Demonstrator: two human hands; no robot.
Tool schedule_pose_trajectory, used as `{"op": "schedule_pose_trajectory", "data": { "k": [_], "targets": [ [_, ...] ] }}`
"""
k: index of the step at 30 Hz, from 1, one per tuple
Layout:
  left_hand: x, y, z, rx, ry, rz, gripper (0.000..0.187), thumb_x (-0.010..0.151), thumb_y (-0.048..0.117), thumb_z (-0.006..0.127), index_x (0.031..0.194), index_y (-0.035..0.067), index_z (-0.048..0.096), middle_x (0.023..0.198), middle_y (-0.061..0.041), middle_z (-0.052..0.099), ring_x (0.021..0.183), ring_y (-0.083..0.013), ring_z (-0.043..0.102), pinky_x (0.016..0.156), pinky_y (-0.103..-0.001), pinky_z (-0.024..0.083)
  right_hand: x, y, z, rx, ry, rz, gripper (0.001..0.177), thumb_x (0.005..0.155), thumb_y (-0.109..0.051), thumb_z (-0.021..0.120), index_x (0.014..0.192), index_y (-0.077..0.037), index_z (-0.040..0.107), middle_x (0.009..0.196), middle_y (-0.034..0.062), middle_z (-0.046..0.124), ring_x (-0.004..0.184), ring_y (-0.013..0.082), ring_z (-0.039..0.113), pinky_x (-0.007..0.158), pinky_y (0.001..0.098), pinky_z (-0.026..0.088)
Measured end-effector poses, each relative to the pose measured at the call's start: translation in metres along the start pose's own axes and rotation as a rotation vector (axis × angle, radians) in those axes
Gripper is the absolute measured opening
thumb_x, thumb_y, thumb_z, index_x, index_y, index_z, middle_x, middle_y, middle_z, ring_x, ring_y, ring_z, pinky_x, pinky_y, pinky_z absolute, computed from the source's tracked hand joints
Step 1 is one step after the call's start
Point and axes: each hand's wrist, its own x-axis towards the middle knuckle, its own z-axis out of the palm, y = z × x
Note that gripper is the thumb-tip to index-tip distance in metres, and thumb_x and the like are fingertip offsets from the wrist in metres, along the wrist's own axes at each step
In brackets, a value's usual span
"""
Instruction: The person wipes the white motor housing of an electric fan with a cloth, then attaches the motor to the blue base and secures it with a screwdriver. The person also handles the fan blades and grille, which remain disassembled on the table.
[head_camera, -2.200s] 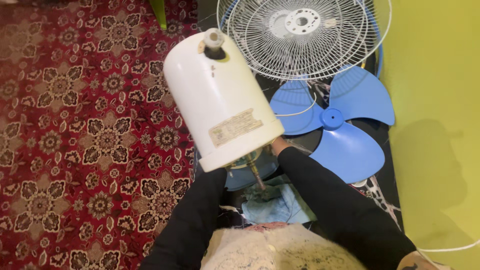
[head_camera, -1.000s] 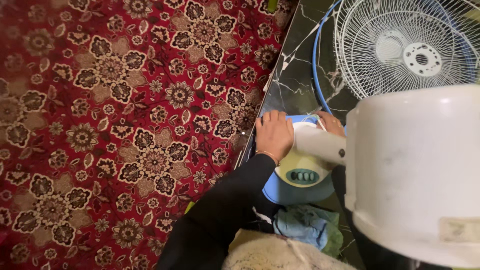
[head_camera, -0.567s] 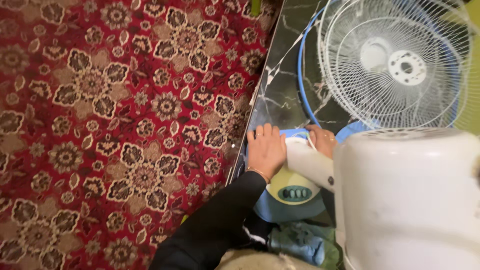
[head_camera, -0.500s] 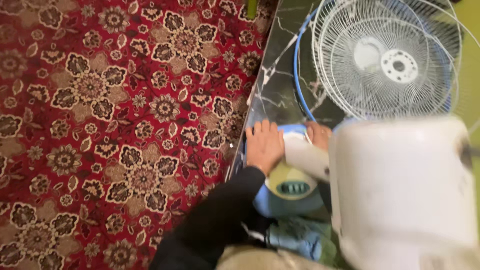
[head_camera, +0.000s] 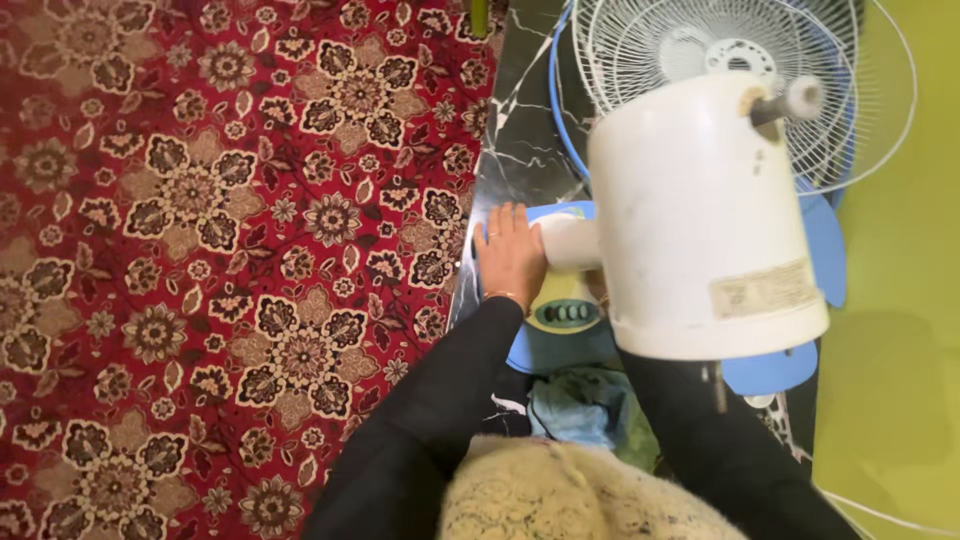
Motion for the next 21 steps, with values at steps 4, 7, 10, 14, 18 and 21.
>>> {"op": "schedule_pose_trajectory", "data": {
  "k": [4, 7, 10, 14, 18, 21],
  "targets": [
    [-0.007, -0.002, -0.004, -0.002, -0.076, 0.014, 0.044, 0.099, 0.031, 0.054, 0.134, 0.005, 0.06, 0.138, -0.013, 0.061, 0.134, -0.0334, 0.05, 0.11, -0.057, 0.035, -0.028, -0.008, -0.006, -0.02, -0.031, -0.004, 0.023, 0.105, -0.022, 0.056, 0.121, -0.011, 0.069, 0.104, 0.0201, 0.069, 0.099, 0.0377, 0.065, 0.089, 0.05, 0.049],
    [-0.005, -0.003, -0.008, -0.021, -0.073, 0.067, 0.043, 0.099, 0.026, 0.053, 0.136, 0.005, 0.059, 0.139, -0.013, 0.061, 0.135, -0.0335, 0.05, 0.112, -0.057, 0.034, -0.044, -0.016, -0.007, -0.022, -0.055, 0.004, 0.023, 0.105, -0.022, 0.057, 0.121, -0.011, 0.069, 0.104, 0.0203, 0.069, 0.099, 0.0379, 0.065, 0.09, 0.0502, 0.049],
    [-0.005, -0.003, -0.013, -0.05, -0.105, 0.101, 0.043, 0.098, 0.022, 0.053, 0.136, 0.004, 0.058, 0.14, -0.013, 0.06, 0.136, -0.0351, 0.049, 0.112, -0.057, 0.033, -0.059, -0.021, -0.008, -0.029, -0.081, 0.016, 0.023, 0.104, -0.022, 0.057, 0.12, -0.01, 0.069, 0.105, 0.0204, 0.069, 0.1, 0.0381, 0.065, 0.09, 0.0503, 0.049],
    [-0.01, -0.004, -0.024, -0.053, -0.142, 0.17, 0.045, 0.098, 0.02, 0.053, 0.138, 0.002, 0.056, 0.143, -0.015, 0.058, 0.136, -0.0376, 0.048, 0.114, -0.057, 0.031, -0.056, -0.02, -0.006, -0.024, -0.114, 0.005, 0.024, 0.104, -0.022, 0.057, 0.12, -0.01, 0.069, 0.105, 0.0206, 0.069, 0.1, 0.0384, 0.065, 0.09, 0.0504, 0.049],
    [0.012, -0.005, -0.014, -0.081, -0.121, 0.177, 0.045, 0.095, 0.019, 0.054, 0.136, 0.002, 0.057, 0.14, -0.015, 0.059, 0.134, -0.0378, 0.048, 0.112, -0.06, 0.029, -0.012, -0.013, 0.008, -0.008, -0.065, -0.034, 0.024, 0.103, -0.022, 0.057, 0.12, -0.01, 0.069, 0.106, 0.0208, 0.069, 0.1, 0.0387, 0.065, 0.09, 0.0506, 0.049],
    [-0.001, 0.0, -0.016, -0.043, -0.136, 0.162, 0.041, 0.097, 0.019, 0.053, 0.135, 0.003, 0.058, 0.14, -0.014, 0.059, 0.134, -0.0363, 0.049, 0.113, -0.06, 0.029, -0.022, -0.013, 0.001, -0.003, -0.069, -0.037, 0.024, 0.102, -0.022, 0.057, 0.12, -0.01, 0.069, 0.106, 0.0209, 0.069, 0.1, 0.039, 0.065, 0.09, 0.0507, 0.049]
  ]
}}
